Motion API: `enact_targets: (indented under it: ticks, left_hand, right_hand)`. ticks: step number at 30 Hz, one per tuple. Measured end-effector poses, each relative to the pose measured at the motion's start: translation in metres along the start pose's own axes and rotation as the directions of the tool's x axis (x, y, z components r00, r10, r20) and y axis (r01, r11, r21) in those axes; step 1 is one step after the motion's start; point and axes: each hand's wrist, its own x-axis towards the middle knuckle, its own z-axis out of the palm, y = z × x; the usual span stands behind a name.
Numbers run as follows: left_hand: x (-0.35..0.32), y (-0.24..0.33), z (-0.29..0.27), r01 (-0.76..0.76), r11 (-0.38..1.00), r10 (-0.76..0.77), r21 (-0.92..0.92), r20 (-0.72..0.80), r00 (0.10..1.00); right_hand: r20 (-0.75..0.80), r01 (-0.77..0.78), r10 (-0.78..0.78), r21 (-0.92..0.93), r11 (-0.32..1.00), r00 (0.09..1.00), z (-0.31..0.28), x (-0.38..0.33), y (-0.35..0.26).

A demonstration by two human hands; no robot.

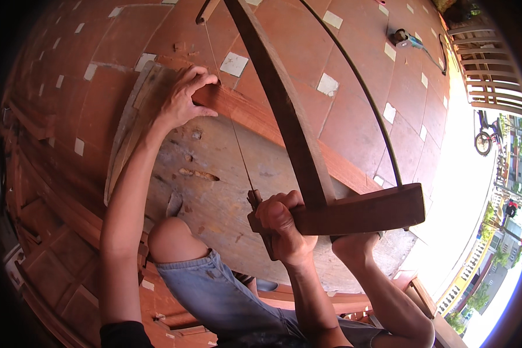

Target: The person uses a bow saw to cut a long wooden plank resting on a wooden board on the floor. They hold the plank with one hand and saw with the other, periodically adjusting the wood's position to continue cutting.

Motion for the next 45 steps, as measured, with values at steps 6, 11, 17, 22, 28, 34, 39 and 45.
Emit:
enact_targets:
  ticks: [6, 11, 17, 22, 28, 34, 39, 45]
  left_hand:
    - [-0.004, 0.000, 0.000, 0.002, 1.000, -0.002, 0.020, 0.001, 1.000]
    - [0.002, 0.000, 0.002, 0.003, 0.999, -0.003, 0.033, 0.002, 1.000]
    - [-0.003, 0.000, -0.001, 0.053, 0.998, -0.053, 0.016, 0.027, 0.998]
    - [0.001, -0.002, 0.002, -0.019, 1.000, 0.019, 0.022, -0.004, 1.000]
    - [-0.007, -0.004, 0.000, 0.004, 0.999, -0.004, 0.049, 0.005, 1.000]
    - [-0.002, -0.003, 0.005, -0.020, 1.000, 0.021, 0.020, -0.017, 1.000]
    - [0.000, -0.005, 0.004, -0.037, 0.999, 0.038, 0.036, -0.014, 0.999]
    - [-0.006, -0.001, -0.001, -0.002, 0.999, 0.002, 0.032, -0.001, 1.000]
  right_hand:
    - [0.065, 0.047, -0.047, 0.006, 0.999, 0.997, -0.010, -0.016, 0.000]
    - [0.029, -0.009, 0.009, 0.004, 1.000, 1.000, -0.007, 0.005, 0.005]
    - [0.069, 0.057, -0.055, -0.032, 0.998, 0.996, -0.014, -0.018, 0.001]
    - [0.041, 0.007, -0.007, -0.018, 1.000, 0.999, -0.007, 0.010, 0.008]
    - [0.117, 0.049, -0.041, -0.063, 0.997, 0.992, -0.024, -0.036, -0.004]
    - [0.018, 0.016, -0.014, -0.078, 0.997, 1.000, -0.002, 0.015, 0.011]
    - [-0.021, -0.004, 0.001, -0.163, 0.987, 1.000, -0.003, 0.011, 0.008]
    - [0.072, 0.050, -0.046, -0.052, 0.997, 0.996, -0.032, -0.060, -0.006]
